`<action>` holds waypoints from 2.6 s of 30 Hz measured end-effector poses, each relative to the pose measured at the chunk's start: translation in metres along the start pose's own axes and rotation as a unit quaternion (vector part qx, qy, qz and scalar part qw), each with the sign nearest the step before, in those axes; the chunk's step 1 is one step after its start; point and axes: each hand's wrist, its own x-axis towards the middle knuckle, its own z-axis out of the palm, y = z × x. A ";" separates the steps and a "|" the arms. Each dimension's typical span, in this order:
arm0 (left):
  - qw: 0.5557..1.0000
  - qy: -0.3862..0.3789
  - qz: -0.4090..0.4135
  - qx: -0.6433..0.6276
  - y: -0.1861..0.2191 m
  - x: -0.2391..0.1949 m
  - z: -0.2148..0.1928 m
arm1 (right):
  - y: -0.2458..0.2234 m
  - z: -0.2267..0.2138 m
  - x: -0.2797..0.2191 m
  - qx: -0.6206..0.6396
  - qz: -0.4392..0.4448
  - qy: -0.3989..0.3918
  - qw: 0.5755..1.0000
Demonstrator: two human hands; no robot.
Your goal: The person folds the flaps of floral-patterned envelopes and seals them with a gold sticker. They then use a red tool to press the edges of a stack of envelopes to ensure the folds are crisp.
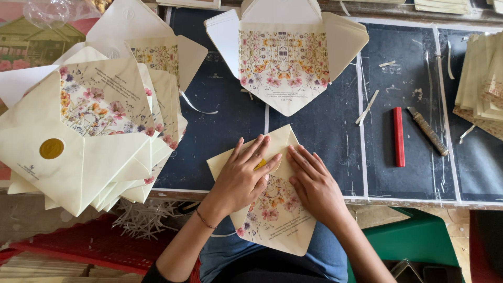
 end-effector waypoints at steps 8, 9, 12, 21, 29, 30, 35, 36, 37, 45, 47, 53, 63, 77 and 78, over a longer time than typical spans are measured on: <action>0.999 -0.047 -0.009 -0.015 0.005 0.003 -0.020 | 0.044 -0.006 0.051 -0.043 0.052 -0.056 0.996; 0.998 -0.061 -0.015 -0.019 0.006 0.004 -0.024 | 0.041 -0.020 0.064 -0.065 0.066 -0.096 0.991; 0.998 -0.064 -0.012 -0.003 0.001 0.002 -0.015 | 0.034 -0.029 0.070 -0.133 0.065 -0.159 0.976; 0.986 0.012 -0.138 0.088 -0.009 0.001 0.001 | -0.029 -0.005 -0.006 -0.109 -0.053 -0.089 0.989; 0.966 0.040 -0.247 -0.061 -0.016 -0.021 -0.081 | 0.056 -0.064 -0.034 -0.045 0.032 0.084 0.995; 0.944 0.102 -0.276 -0.147 -0.016 -0.031 -0.102 | 0.083 -0.074 -0.035 -0.124 0.068 0.139 0.980; 0.855 0.427 -0.290 -0.042 -0.033 -0.100 -0.175 | 0.173 -0.055 -0.057 -0.208 0.356 0.098 0.906; 0.830 0.465 -0.307 0.016 -0.031 -0.109 -0.190 | 0.194 -0.043 -0.067 -0.232 0.269 0.172 0.919; 0.827 0.469 -0.309 0.021 -0.038 -0.119 -0.194 | 0.192 -0.038 -0.066 -0.229 0.263 0.174 0.921; 0.806 0.414 -0.369 0.204 -0.024 -0.054 -0.175 | 0.199 -0.038 -0.062 -0.159 0.368 0.122 0.908; 0.855 0.422 -0.284 0.105 -0.015 0.041 -0.151 | 0.199 -0.043 -0.052 -0.146 0.383 0.111 0.905; 0.958 0.230 -0.096 0.140 -0.108 0.257 -0.037 | 0.149 -0.066 -0.011 0.018 0.434 0.126 0.892; 0.975 0.142 -0.128 0.113 -0.163 0.294 0.038 | 0.159 -0.080 0.185 -0.096 0.147 0.187 0.967; 0.973 0.148 -0.101 0.143 -0.156 0.275 0.041 | 0.208 0.019 0.419 -0.159 0.164 -0.010 0.973; 0.972 0.162 -0.096 0.142 -0.151 0.270 0.035 | 0.201 0.015 0.409 -0.138 0.161 -0.030 0.977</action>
